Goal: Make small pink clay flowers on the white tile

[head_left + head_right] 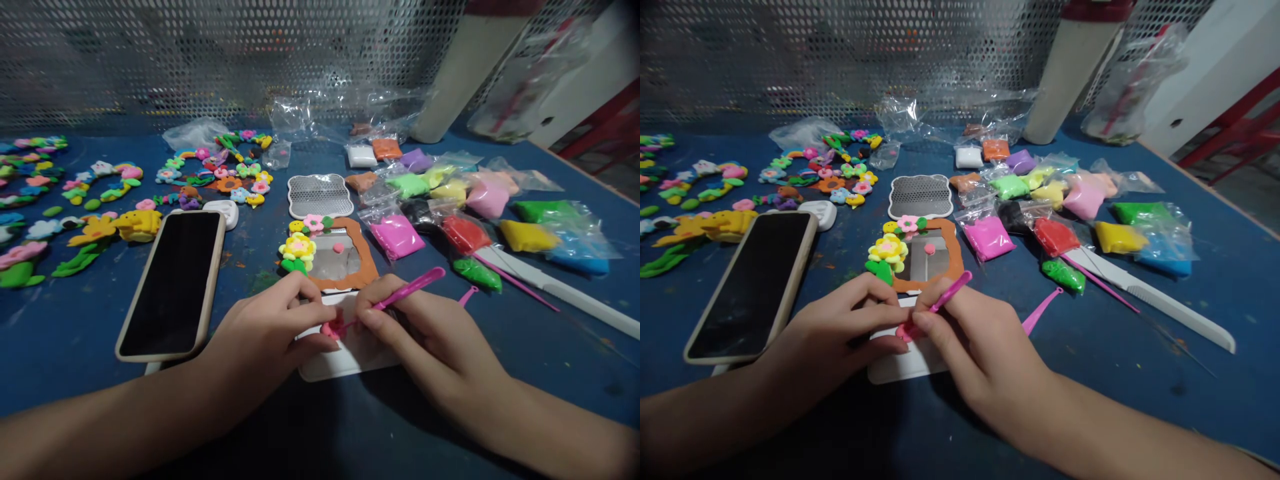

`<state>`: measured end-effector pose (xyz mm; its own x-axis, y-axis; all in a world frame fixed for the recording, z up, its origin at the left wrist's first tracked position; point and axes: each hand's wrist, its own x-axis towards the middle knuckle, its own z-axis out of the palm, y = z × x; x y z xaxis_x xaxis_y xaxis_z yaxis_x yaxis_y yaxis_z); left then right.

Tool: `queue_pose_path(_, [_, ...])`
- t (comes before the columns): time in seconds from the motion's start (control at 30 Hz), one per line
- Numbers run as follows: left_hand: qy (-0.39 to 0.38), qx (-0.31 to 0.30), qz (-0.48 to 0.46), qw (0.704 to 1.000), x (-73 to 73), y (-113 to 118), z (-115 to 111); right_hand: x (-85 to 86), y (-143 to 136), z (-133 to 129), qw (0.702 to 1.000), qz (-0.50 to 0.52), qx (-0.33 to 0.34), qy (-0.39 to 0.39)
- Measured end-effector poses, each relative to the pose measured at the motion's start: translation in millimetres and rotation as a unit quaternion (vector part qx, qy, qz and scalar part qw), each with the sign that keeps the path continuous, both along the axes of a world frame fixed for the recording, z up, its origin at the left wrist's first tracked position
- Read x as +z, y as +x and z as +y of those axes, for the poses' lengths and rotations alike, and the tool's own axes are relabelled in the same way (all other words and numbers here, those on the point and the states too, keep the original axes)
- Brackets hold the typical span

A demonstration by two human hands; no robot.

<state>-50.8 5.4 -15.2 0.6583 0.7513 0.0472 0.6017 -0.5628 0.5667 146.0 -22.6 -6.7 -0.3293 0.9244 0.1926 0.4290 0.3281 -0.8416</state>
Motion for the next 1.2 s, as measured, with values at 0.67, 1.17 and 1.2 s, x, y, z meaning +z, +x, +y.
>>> queue_pose_path(0.67, [0.005, 0.008, 0.006, 1.0, -1.8, -0.1, -0.5, 0.4, -2.4, 1.4, 0.99, 0.058, -0.089, -0.094])
queue_pose_path(1.17, [-0.014, 0.014, 0.005, 1.0, 1.1, 0.7, 0.4, -1.1, -3.1, -0.6, 0.995, 0.033, -0.058, -0.076])
queue_pose_path(1.2, [-0.011, 0.013, 0.002, 1.0, 0.8, 0.6, 0.3, -0.8, -3.3, -0.5, 0.996, 0.026, -0.056, -0.067])
